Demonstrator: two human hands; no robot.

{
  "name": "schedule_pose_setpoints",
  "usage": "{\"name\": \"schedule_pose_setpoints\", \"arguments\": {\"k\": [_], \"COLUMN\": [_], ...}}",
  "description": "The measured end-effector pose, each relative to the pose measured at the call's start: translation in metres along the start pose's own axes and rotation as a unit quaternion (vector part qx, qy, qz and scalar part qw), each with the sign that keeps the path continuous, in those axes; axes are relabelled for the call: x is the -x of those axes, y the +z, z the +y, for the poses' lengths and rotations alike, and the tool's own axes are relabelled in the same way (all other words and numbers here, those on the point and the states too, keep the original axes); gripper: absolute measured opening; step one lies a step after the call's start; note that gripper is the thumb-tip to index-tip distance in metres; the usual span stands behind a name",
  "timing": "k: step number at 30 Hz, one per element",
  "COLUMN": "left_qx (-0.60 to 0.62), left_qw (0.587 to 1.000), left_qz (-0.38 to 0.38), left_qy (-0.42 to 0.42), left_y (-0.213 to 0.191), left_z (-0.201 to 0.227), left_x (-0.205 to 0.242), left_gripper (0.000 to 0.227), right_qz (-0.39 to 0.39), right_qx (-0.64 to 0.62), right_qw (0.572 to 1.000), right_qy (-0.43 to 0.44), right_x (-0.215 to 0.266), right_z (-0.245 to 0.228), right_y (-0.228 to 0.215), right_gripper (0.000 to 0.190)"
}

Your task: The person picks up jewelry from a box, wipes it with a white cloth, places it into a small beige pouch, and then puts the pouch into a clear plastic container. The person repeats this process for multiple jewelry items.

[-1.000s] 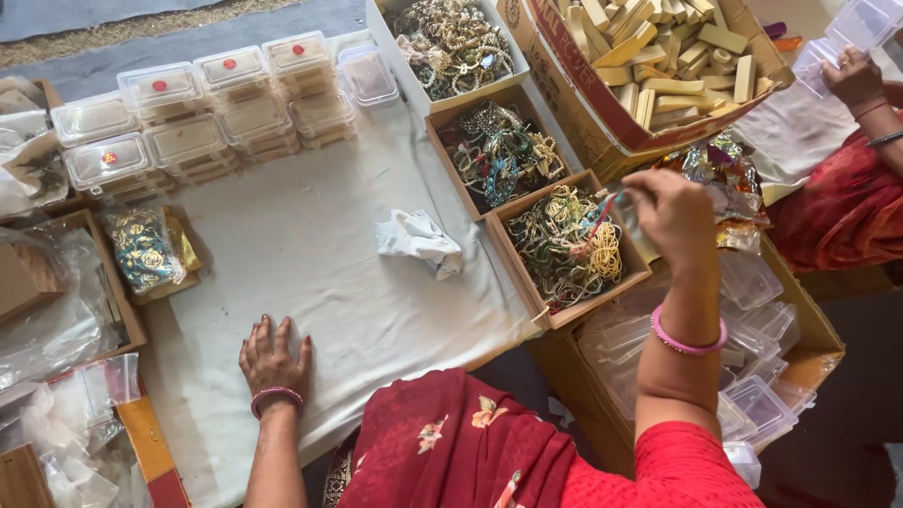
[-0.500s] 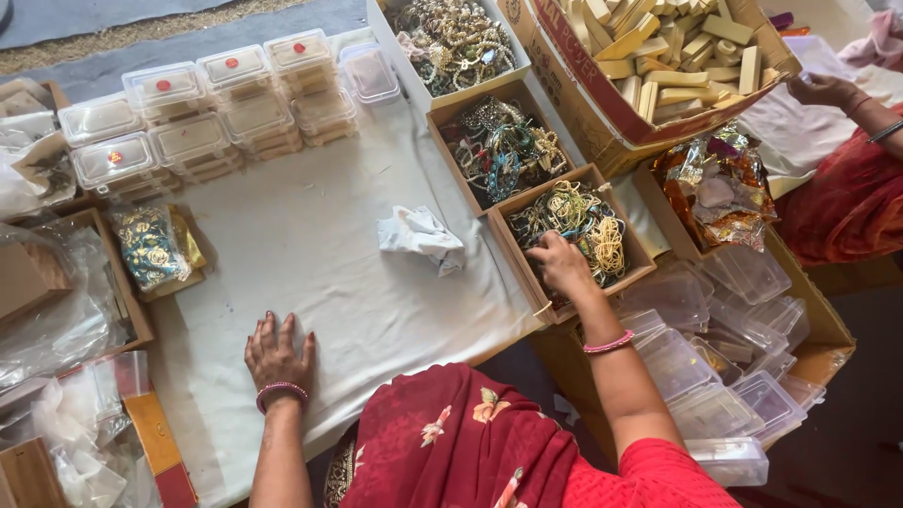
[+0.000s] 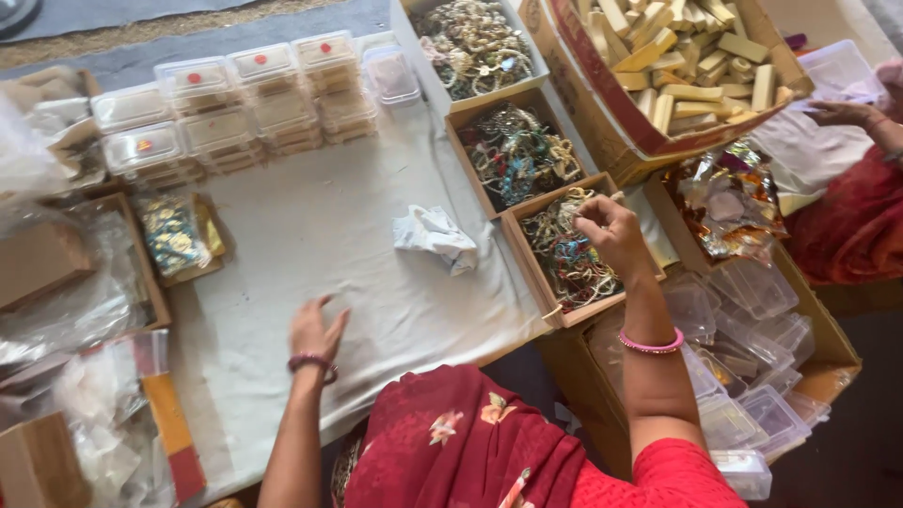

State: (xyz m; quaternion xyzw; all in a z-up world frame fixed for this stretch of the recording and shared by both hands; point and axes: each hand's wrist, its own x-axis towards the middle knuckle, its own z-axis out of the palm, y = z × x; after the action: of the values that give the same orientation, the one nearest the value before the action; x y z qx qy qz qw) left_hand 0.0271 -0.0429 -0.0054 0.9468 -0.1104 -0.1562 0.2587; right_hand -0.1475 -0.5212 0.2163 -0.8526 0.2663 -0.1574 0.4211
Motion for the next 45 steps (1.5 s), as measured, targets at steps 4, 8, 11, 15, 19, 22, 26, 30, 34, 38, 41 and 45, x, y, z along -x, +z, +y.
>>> {"name": "schedule_pose_setpoints", "arguments": {"k": [4,8,11,15,19,22,26,30,34,38,41,45], "left_qx": [0.261,0.467,0.535,0.658,0.608,0.647,0.505,0.423,0.412,0.508,0.498,0.519], "left_qw": [0.954,0.848,0.817,0.741,0.790,0.748,0.843,0.885,0.893,0.838,0.843,0.826], "left_qz": [-0.107,-0.203,-0.179,-0.110,-0.047,-0.013,-0.009,0.031,0.051,0.047,0.046,0.031], "left_qy": [0.105,0.147,0.119,0.078,-0.063,-0.151,-0.187,-0.194,-0.175,-0.195,-0.200,-0.219], "left_y": [-0.005,-0.010,0.006,0.010,-0.021,-0.034,-0.046,-0.043,-0.026,-0.027,-0.026,-0.030], "left_z": [0.067,0.105,0.073,-0.011,-0.062,-0.083,-0.077,-0.082,-0.094,-0.097,-0.095,-0.094], "left_x": [-0.003,0.003,-0.010,-0.023,-0.019,-0.015,0.006,0.010,0.004,0.003,0.000,0.003], "left_gripper": [0.063,0.074,0.050,0.028,0.026,0.020,0.024,0.029,0.026,0.022,0.017,0.014], "right_qz": [-0.134,-0.292,-0.309,-0.317,-0.325,-0.323,-0.136,-0.055,-0.034,-0.153,-0.203,-0.147], "right_qx": [-0.110,-0.114,-0.126,-0.246,-0.228,-0.207,0.191,0.360,0.191,0.134,0.180,0.304], "right_qw": [0.984,0.943,0.935,0.915,0.917,0.919,0.968,0.925,0.961,0.890,0.833,0.834], "right_qy": [-0.035,-0.116,-0.122,-0.039,0.027,0.095,-0.089,-0.109,-0.196,-0.409,-0.483,-0.436], "right_x": [-0.003,0.011,0.014,0.005,-0.010,-0.014,0.004,-0.001,0.005,0.077,0.089,0.044], "right_z": [-0.052,-0.096,-0.113,-0.092,-0.052,-0.035,-0.044,0.017,0.004,-0.090,-0.093,-0.030], "right_y": [0.066,0.152,0.193,0.236,0.277,0.298,0.302,0.303,0.349,0.415,0.431,0.411], "right_gripper": [0.014,0.017,0.014,0.011,0.013,0.019,0.048,0.052,0.041,0.037,0.035,0.026]}}
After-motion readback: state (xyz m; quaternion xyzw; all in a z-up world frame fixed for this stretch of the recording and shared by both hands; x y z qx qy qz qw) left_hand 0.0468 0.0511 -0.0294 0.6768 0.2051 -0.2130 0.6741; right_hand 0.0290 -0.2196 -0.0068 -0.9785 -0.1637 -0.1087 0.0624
